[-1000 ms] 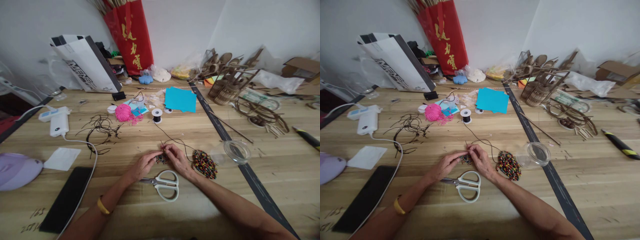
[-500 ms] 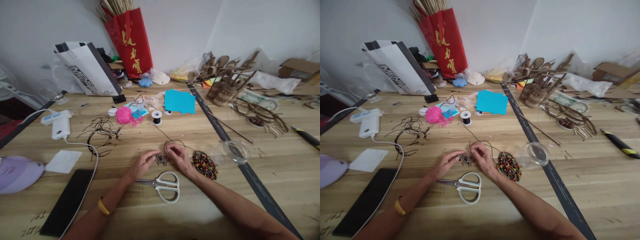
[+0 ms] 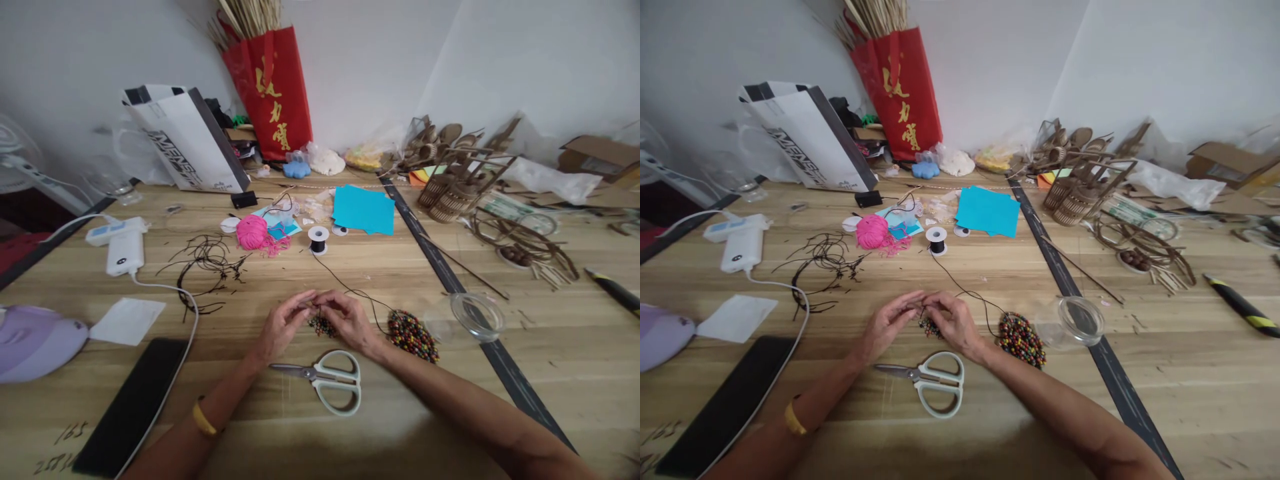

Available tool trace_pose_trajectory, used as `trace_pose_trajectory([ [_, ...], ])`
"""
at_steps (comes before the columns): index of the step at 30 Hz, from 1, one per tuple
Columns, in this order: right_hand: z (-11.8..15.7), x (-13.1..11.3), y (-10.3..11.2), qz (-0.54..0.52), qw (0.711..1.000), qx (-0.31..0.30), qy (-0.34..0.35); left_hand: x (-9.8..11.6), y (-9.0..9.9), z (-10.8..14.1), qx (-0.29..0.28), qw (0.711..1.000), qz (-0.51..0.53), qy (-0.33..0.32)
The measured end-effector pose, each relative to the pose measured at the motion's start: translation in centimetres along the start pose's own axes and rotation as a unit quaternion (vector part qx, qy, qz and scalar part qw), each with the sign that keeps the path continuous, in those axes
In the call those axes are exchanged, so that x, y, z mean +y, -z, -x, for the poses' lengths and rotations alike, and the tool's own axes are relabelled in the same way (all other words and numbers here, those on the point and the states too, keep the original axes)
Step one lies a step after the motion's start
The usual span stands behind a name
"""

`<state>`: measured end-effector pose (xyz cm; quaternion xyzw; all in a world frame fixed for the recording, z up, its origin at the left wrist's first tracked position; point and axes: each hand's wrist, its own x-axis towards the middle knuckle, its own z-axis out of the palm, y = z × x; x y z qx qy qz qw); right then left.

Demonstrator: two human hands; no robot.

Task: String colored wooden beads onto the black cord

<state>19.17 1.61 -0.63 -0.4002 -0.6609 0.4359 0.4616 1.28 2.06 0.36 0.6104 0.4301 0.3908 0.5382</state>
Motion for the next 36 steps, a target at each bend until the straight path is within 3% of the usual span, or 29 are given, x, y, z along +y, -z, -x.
trace_pose_trajectory([
  [5,-1.5,-0.6,-1.1,0.060,0.997,-0.035,0.034,-0.7,0.8,-0.1,0.059,0.998,0.006,0.006],
  [11,-2.8,-1.4,-1.6,0.082,0.990,-0.065,0.093,-0.5,1.7,-0.3,0.079,0.996,0.048,0.008],
  [17,-4.4,-1.8,-1.6,0.109,0.986,-0.076,0.097,-0.4,2.3,-0.5,0.115,0.992,0.052,0.009],
  [20,-4.7,-1.5,-0.7,0.134,0.982,-0.090,0.094,-0.4,2.6,-0.5,0.137,0.989,0.044,0.014],
  [24,-3.8,-1.2,2.3,0.199,0.975,-0.092,0.048,-0.7,3.0,-0.7,0.162,0.984,0.074,0.030],
  [26,-2.9,-1.3,4.3,0.276,0.955,-0.105,0.017,-1.2,3.2,-0.9,0.171,0.976,0.127,0.041],
  [30,-0.7,-2.2,7.1,0.447,0.880,-0.163,-0.018,-2.0,3.6,-1.2,0.172,0.949,0.255,0.071],
  [34,1.3,-2.6,7.7,0.593,0.783,-0.184,-0.041,-1.8,3.9,-1.3,0.164,0.943,0.278,0.081],
  [36,1.8,-2.5,7.5,0.630,0.752,-0.189,-0.049,-1.5,4.0,-1.2,0.162,0.948,0.262,0.077],
])
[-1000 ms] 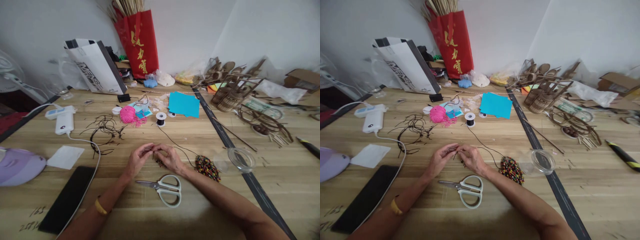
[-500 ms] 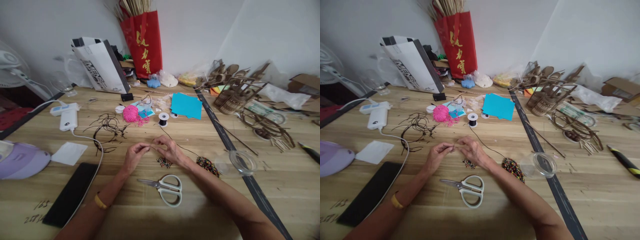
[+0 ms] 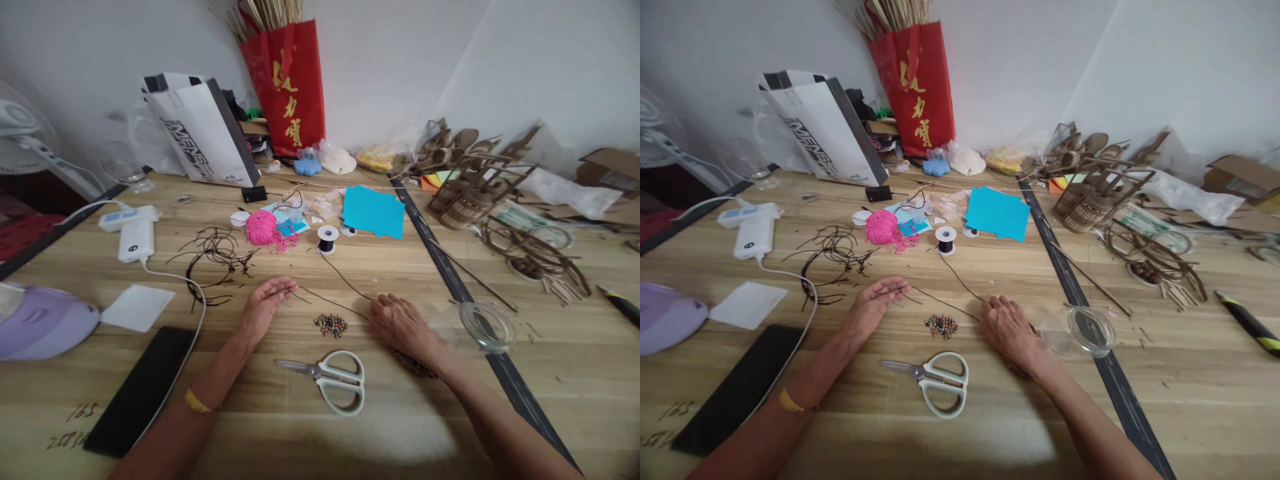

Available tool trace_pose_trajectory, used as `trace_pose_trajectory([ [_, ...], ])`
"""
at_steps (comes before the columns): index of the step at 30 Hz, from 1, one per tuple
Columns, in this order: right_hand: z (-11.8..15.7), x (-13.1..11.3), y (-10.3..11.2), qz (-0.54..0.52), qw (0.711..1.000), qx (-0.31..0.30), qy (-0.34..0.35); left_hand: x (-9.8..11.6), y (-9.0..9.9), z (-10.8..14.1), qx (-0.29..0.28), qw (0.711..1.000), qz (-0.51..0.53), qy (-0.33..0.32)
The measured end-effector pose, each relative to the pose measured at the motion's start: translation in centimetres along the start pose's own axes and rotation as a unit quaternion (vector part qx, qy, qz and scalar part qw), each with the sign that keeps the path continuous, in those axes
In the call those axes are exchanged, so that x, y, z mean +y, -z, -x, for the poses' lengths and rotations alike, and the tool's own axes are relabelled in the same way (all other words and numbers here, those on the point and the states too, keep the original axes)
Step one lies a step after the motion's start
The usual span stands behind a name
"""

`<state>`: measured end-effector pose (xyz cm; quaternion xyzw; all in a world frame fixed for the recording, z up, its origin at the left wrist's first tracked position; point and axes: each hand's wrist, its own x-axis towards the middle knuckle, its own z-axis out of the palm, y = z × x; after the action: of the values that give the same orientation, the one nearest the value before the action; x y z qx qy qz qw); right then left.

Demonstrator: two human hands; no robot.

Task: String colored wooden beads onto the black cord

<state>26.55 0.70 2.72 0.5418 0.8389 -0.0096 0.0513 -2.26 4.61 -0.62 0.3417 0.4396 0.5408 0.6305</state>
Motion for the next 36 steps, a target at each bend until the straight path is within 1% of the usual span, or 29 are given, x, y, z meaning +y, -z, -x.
trace_pose_trajectory([
  [3,0.2,-0.1,-0.4,0.022,1.000,0.000,0.006,0.1,0.0,0.0,-0.003,0.999,-0.028,-0.015],
  [5,0.0,0.0,-0.3,0.026,1.000,0.003,0.014,0.0,0.1,-0.1,0.000,0.999,-0.044,-0.024],
  [7,-0.5,0.3,0.2,0.026,1.000,-0.002,0.014,-0.2,0.3,-0.2,0.014,0.998,-0.051,-0.031],
  [9,-1.3,0.8,1.0,0.019,1.000,0.000,-0.005,-0.2,0.4,-0.3,0.038,0.998,-0.046,-0.032],
  [11,-2.6,1.5,1.9,-0.009,0.999,0.022,-0.032,-0.1,0.5,-0.4,0.061,0.997,-0.038,-0.032],
  [13,-4.2,2.1,2.5,-0.073,0.994,0.074,-0.046,0.2,0.5,-0.5,0.074,0.996,-0.030,-0.034],
  [15,-6.0,2.4,2.7,-0.167,0.978,0.122,-0.036,0.5,0.5,-0.5,0.080,0.996,-0.024,-0.044],
  [18,-8.6,1.9,2.3,-0.283,0.939,0.197,-0.001,1.0,0.4,-0.4,0.087,0.993,-0.018,-0.082],
  [20,-9.8,1.0,1.6,-0.321,0.922,0.214,0.032,1.5,0.4,-0.1,0.090,0.988,-0.036,-0.123],
  [22,-10.4,0.1,0.8,-0.336,0.915,0.197,0.102,2.0,0.3,0.4,0.096,0.975,-0.097,-0.174],
  [23,-10.5,-0.3,0.4,-0.338,0.914,0.181,0.135,2.4,0.3,0.6,0.103,0.962,-0.149,-0.203],
  [24,-10.4,-0.6,0.1,-0.339,0.912,0.170,0.158,2.7,0.3,0.9,0.108,0.942,-0.218,-0.232],
  [26,-9.9,-1.0,-0.3,-0.332,0.913,0.157,0.179,3.4,0.3,1.3,0.106,0.881,-0.351,-0.298],
  [27,-9.6,-1.1,-0.3,-0.323,0.916,0.154,0.179,3.7,0.4,1.4,0.094,0.849,-0.399,-0.335],
  [29,-8.8,-1.4,0.0,-0.304,0.926,0.146,0.169,4.1,0.6,1.5,0.045,0.786,-0.487,-0.378],
  [31,-7.8,-1.8,0.5,-0.306,0.928,0.138,0.159,4.0,0.6,1.6,-0.029,0.730,-0.569,-0.376],
  [33,-6.7,-2.6,0.8,-0.344,0.916,0.140,0.154,3.7,0.4,2.0,-0.105,0.685,-0.634,-0.343],
  [35,-5.5,-3.7,0.8,-0.378,0.898,0.159,0.159,3.4,-0.1,2.6,-0.163,0.652,-0.676,-0.304],
  [36,-5.0,-4.3,0.7,-0.390,0.892,0.158,0.162,3.2,-0.4,3.0,-0.183,0.642,-0.685,-0.293],
])
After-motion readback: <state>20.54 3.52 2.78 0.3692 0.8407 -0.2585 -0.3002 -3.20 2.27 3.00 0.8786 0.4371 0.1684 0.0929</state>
